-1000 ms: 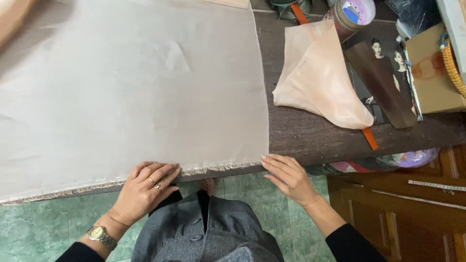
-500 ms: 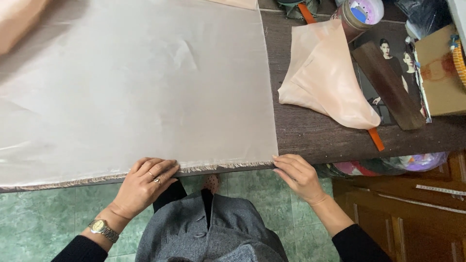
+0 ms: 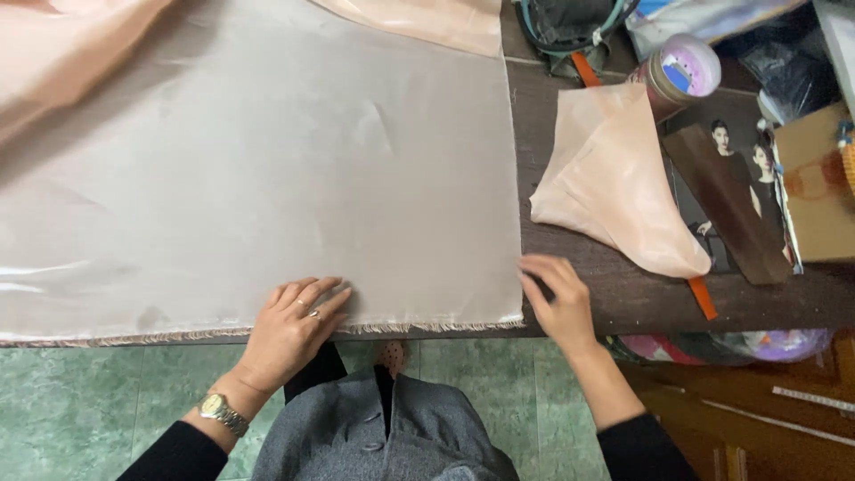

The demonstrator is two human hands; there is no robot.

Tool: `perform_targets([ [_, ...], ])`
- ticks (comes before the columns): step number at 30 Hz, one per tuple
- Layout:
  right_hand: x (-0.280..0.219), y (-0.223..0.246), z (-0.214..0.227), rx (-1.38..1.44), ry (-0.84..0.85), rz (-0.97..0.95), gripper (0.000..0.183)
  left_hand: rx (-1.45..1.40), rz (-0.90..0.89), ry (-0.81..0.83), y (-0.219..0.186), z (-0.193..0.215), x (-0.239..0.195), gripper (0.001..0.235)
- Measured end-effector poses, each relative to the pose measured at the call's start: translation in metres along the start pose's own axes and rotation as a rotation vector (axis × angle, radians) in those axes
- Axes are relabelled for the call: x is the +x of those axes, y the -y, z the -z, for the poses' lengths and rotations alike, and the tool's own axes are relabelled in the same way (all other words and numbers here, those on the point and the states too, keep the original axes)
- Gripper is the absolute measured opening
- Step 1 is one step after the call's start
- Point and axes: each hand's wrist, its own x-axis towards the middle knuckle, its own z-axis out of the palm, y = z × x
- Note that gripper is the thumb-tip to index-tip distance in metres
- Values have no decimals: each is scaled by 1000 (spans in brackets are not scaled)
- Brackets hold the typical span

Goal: Aligning a pre-cut fabric pattern piece onto a larger sheet of fabric and smoothing it out on a workbench.

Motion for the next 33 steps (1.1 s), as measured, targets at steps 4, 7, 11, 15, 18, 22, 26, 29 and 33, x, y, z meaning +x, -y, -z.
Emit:
perform_targets([
  [4,65,-3,-7,-19,140,20,16,23,98,89,-13,-4,20,34],
  [7,110,-19,-5,-116,277,83,23,11,181,128,-24,-7,34,43],
  [11,151,-48,-4,-189,320,82,23,14,276,114,-34,-9,34,35],
  [15,181,-82,-9,-187,477,77,24,-64,356,161,-28,-9,23,31],
  [18,199,-88,-12,-226,570,84,25,-71,413,146,-17,-3,21,31],
  [22,210,-96,-12,-281,683,167,22,-111,462,153,0,4,27,30],
  [26,212,-91,-2,-343,759,168,25,-124,446,132,2,2,39,27],
  [29,210,-95,2,-342,782,245,27,-106,444,148,-9,-12,41,30],
  [33,210,-111,-4,-275,747,378,20,-22,597,247,-36,-27,47,43],
])
